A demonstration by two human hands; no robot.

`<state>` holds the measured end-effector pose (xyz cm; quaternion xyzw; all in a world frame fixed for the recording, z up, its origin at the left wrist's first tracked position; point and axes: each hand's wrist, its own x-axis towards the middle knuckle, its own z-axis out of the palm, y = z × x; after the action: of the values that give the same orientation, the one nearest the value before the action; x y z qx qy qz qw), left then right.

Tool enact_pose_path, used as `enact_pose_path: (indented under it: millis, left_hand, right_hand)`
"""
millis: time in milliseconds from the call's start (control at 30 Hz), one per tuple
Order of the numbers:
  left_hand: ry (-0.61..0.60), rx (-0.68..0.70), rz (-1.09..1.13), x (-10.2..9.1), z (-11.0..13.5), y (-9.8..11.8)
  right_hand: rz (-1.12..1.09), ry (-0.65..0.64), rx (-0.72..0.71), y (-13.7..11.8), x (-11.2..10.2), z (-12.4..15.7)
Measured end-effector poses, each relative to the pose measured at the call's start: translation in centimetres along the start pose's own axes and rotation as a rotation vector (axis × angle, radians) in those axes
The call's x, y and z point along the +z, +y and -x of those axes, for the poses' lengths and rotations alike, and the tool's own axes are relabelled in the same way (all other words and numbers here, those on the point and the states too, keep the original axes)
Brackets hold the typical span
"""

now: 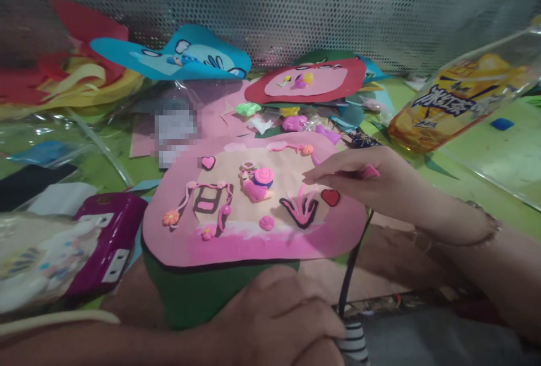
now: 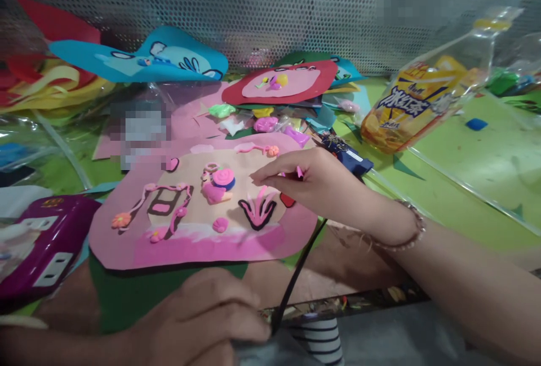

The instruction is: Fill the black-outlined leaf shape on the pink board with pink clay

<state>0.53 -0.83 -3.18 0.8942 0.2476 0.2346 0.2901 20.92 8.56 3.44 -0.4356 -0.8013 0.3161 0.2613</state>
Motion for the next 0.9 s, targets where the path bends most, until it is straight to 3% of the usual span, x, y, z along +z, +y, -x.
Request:
enact_pose_path:
  millis: [100, 267, 467, 667, 900]
  left_hand:
    - [0.166, 0.130, -0.208, 0.49, 0.30, -0.24]
    - [0.132, 0.211, -0.443, 0.19, 0.57, -0.18]
    - [0.078, 0.218, -0.482, 0.34, 0.34, -0.30]
    - [0.095, 0.220, -0.481, 0.25, 0.49, -0.18]
    - [0.095, 0.240, -0.484, 0.08, 0.47, -0.14]
  right_hand:
    - [-0.045, -0.020, -0.016, 0.00, 0.06, -0.11]
    - [0.009, -0.014, -0.039, -0.32, 0.13, -0.24]
    - [-0.065, -0.047, 0.040, -0.43, 0.04, -0.19]
    - [0.024, -0.043, -0.035, -0.25, -0.25, -0.13]
    - [-0.078, -0.078, 0.067, -0.01, -0.09, -0.03]
